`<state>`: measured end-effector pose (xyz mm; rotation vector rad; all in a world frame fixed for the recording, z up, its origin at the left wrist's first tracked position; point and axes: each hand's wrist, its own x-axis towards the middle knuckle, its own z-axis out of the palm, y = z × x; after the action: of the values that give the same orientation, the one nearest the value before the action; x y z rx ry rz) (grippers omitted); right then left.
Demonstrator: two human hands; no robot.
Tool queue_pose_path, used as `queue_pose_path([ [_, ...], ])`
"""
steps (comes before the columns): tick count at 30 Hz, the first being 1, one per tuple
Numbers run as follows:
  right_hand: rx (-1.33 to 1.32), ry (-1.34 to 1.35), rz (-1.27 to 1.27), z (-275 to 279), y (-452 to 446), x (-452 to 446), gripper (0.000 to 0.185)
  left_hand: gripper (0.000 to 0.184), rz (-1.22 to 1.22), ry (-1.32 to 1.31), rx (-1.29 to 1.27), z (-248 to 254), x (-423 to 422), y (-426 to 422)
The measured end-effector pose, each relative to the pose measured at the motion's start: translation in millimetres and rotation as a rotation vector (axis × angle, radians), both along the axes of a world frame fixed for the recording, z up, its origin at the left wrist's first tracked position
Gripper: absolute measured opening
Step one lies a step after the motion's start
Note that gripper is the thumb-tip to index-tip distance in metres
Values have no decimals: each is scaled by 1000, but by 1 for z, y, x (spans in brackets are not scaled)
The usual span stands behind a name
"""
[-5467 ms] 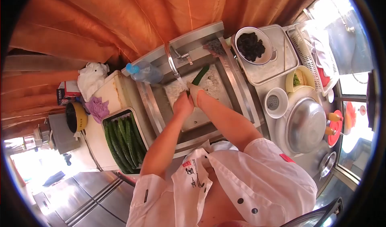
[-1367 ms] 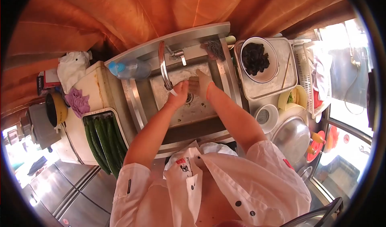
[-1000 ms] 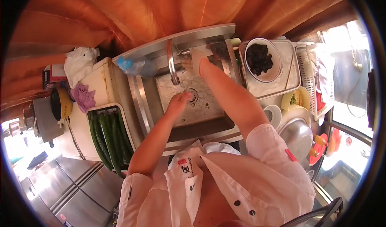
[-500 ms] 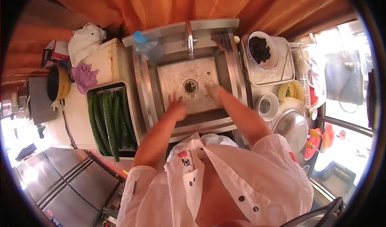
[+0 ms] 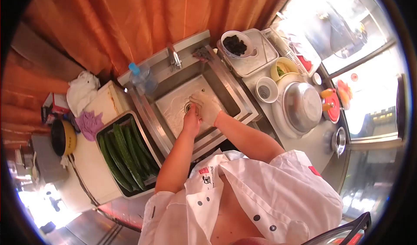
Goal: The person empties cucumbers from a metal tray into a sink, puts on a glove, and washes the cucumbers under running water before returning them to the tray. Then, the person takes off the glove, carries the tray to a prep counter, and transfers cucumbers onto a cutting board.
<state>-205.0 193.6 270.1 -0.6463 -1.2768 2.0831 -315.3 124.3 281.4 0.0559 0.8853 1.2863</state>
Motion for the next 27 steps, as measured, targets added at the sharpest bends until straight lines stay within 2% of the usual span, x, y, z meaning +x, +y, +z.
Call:
queue_pose_path([
  [1, -485, 157, -122, 27, -6, -13, 57, 47, -20, 9, 21, 1, -1, 6],
  [2, -707, 151, -285, 71, -14, -26, 51, 42, 111, 8, -74, 2, -4, 13],
  [3, -693, 170, -291, 75, -16, -30, 51, 40, 173, 13, -117, -3, -14, 18],
  [5, -62, -147, -99, 79, -23, -35, 47, 35, 218, -8, -145, -21, -49, 29],
  [7, 587, -461, 105, 84, -21, -38, 44, 34, 220, -28, -111, -19, -62, 36],
  [9, 933, -579, 204, 88, -11, -41, 42, 32, 310, 172, 80, -2, -67, 28],
  [10, 399, -263, 261, 89, -7, -37, 41, 32, 321, 197, 86, 7, -68, 20],
  [12, -133, 75, 329, 97, 0, -27, 39, 32, 292, 276, -14, 39, -58, 4],
  [14, -324, -92, 231, 122, 13, -10, 37, 31, 244, 314, -3, 65, -35, 4],
  [16, -307, -106, 270, 120, 27, 1, 36, 30, 182, 350, -15, 71, -10, 10],
  [18, -288, -115, 301, 107, 41, 8, 35, 27, 300, 439, -48, 60, 6, 25],
  [21, -369, 53, 357, 53, 54, 2, 34, 25, 396, 459, -116, 6, -21, 30],
  [22, 28, -94, 408, 31, 53, -1, 35, 25, 393, 480, -122, 8, -23, 25],
  [24, 434, -230, 434, 43, 48, 16, 37, 20, 533, 531, -292, 18, -22, 25],
  [25, -95, -116, 380, 54, 44, 30, 39, 20, 532, 548, -282, 24, -16, 27],
  [26, -624, 9, 315, 67, 44, 41, 42, 20, 476, 676, -231, 40, 1, 25],
  [27, -625, 30, 312, 69, 49, 44, 42, 20, 413, 803, -182, 57, 17, 24],
])
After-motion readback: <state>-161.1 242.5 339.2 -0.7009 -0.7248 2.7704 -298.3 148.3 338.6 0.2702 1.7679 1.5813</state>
